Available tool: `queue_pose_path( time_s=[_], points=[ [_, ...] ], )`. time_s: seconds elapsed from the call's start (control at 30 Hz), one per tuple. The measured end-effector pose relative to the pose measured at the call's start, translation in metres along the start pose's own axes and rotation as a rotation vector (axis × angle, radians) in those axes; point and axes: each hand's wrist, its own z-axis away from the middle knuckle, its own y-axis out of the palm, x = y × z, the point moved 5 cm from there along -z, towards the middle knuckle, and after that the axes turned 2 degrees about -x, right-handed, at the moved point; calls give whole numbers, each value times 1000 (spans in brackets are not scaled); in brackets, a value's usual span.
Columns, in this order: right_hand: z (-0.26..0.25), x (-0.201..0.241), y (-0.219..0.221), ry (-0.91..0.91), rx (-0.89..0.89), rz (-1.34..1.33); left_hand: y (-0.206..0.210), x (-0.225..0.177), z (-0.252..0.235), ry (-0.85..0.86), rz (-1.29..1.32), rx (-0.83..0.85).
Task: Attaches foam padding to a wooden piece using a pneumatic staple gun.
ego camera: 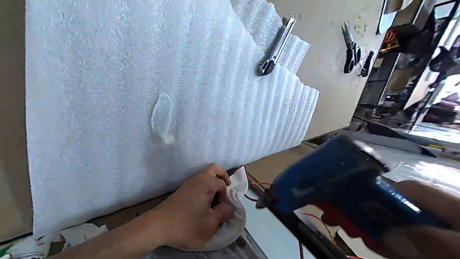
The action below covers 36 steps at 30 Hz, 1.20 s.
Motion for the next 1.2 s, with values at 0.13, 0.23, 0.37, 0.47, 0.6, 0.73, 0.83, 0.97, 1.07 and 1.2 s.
queue_pose_path(
  time_s=[0.13, 0.23, 0.37, 0.47, 0.6, 0.73, 0.83, 0.97, 1.07, 1.2],
  points=[
    [-14, -7, 15, 15, 200, -12, 0, 2, -2, -47, -10, 11],
    [-24, -9, 15, 8, 228, -35, -1, 3, -2, -32, 2, 13],
    [-28, -8, 18, -6, 271, -42, -2, 2, -3, -71, -10, 32],
    [-33, -10, 27, 5, 314, -43, 1, 5, -3, -69, -28, 18],
    [-33, -13, 21, -6, 243, -36, -2, 7, -4, -79, -36, 1],
    [-33, -11, 0, 21, 142, -43, -2, 8, -4, -89, -10, 15],
    [-44, -15, -1, 48, 178, -75, -2, 10, -3, -120, -2, 14],
    [-64, -22, 12, 82, 314, -83, -2, 13, -3, -148, 7, 9],
    [-69, -30, 12, 23, 359, -89, -1, 15, -3, -129, -10, 2],
    [-59, -32, -35, -237, -47, 2, -5, 10, -1, -85, -52, -41]
  ],
)
